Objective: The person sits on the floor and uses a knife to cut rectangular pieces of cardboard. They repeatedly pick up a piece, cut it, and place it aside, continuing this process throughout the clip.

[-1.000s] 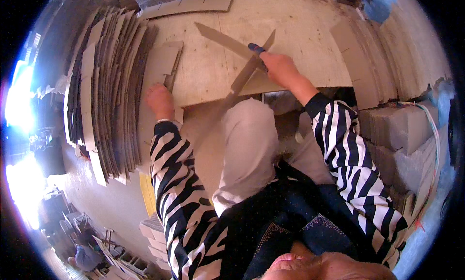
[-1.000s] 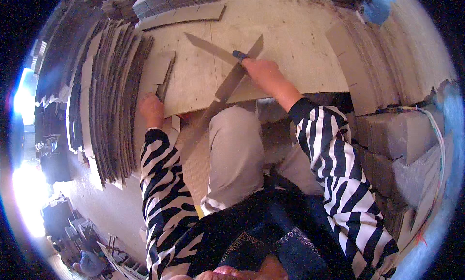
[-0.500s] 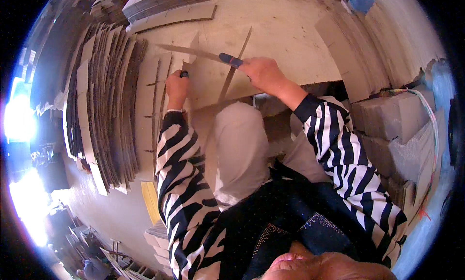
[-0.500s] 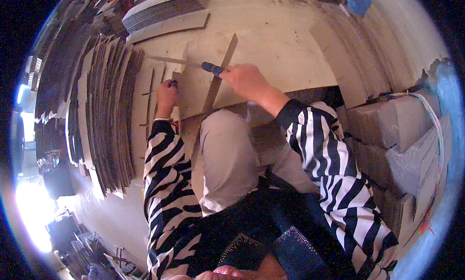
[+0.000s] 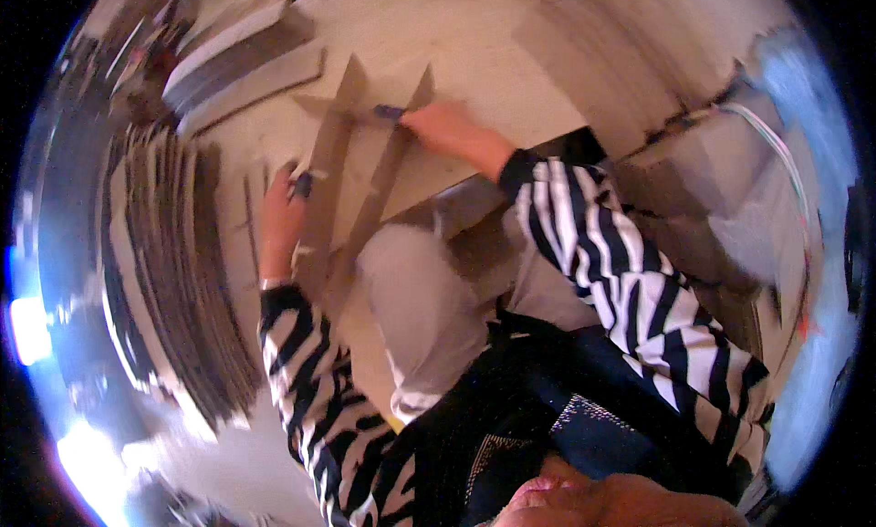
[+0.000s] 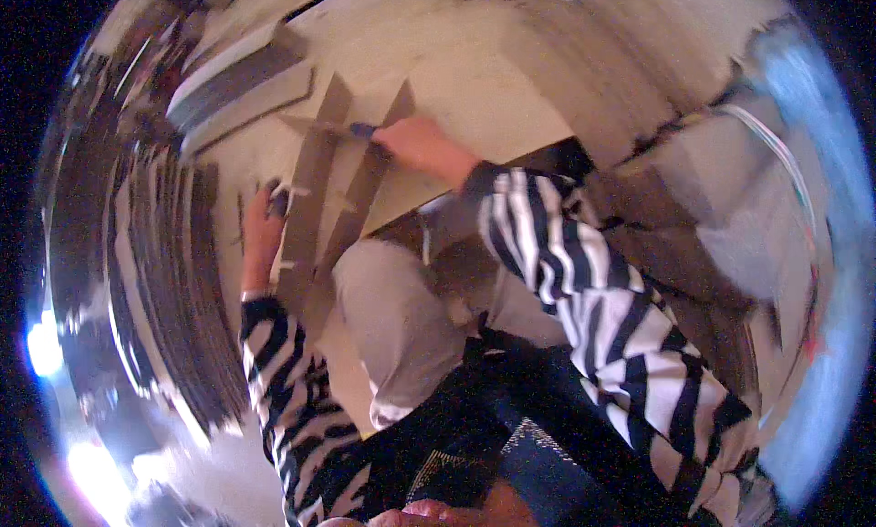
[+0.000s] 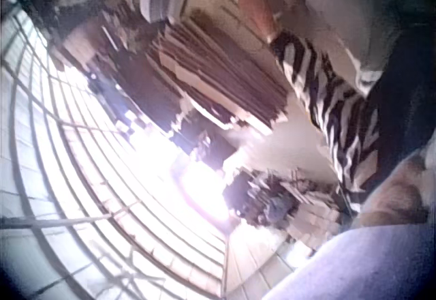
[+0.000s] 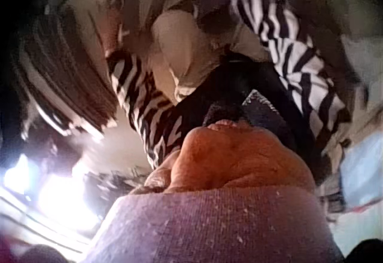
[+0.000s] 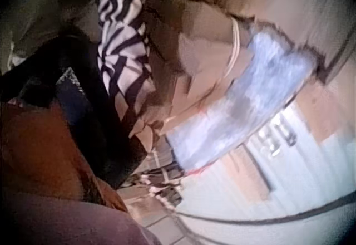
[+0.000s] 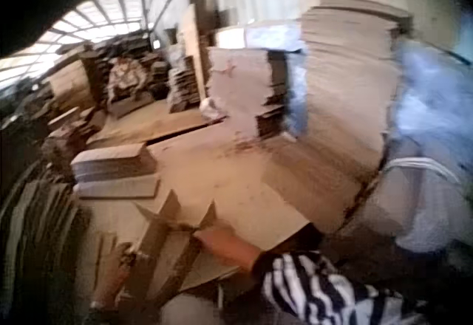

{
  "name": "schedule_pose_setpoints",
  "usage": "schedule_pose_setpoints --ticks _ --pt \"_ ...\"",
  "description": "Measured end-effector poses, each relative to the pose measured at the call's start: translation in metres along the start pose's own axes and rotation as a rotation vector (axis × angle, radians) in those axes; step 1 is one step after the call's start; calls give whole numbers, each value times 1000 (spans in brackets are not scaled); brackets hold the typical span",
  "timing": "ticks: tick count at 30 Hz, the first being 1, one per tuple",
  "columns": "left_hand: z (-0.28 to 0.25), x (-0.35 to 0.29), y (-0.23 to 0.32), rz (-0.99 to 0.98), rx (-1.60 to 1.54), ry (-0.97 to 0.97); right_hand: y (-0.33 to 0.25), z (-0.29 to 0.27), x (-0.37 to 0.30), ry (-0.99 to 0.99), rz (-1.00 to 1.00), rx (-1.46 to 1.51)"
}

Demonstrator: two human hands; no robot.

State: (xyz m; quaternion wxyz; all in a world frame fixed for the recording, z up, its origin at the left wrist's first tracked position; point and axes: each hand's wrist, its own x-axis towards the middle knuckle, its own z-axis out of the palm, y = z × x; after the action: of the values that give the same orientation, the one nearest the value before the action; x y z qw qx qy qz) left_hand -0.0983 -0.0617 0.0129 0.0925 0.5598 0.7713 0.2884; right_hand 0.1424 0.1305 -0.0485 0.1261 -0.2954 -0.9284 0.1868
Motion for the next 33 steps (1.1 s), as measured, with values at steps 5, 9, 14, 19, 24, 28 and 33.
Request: schedule_pose_setpoints --ticks 5,9,14,19,24,28,33 --pt "-30 -64 9 -173 -189 -12 22 -66 -13 90 327 -136" --pt "-36 -142 -28 -293 -241 173 106 -118 -83 406 564 -405" --pt "-5 -188 -48 -368 -706 338 183 -73 -166 285 827 -524" --pt "43 -145 -41 -311 -785 407 133 -133 -115 487 425 -417" --pt "62 -74 -49 -105 -243 312 7 -128 -27 230 -57 -125" --pt "44 -39 -6 -289 458 190 -50 -117 -22 209 -238 46" --pt "53 -38 18 -228 473 373 -68 -88 -22 194 -274 234"
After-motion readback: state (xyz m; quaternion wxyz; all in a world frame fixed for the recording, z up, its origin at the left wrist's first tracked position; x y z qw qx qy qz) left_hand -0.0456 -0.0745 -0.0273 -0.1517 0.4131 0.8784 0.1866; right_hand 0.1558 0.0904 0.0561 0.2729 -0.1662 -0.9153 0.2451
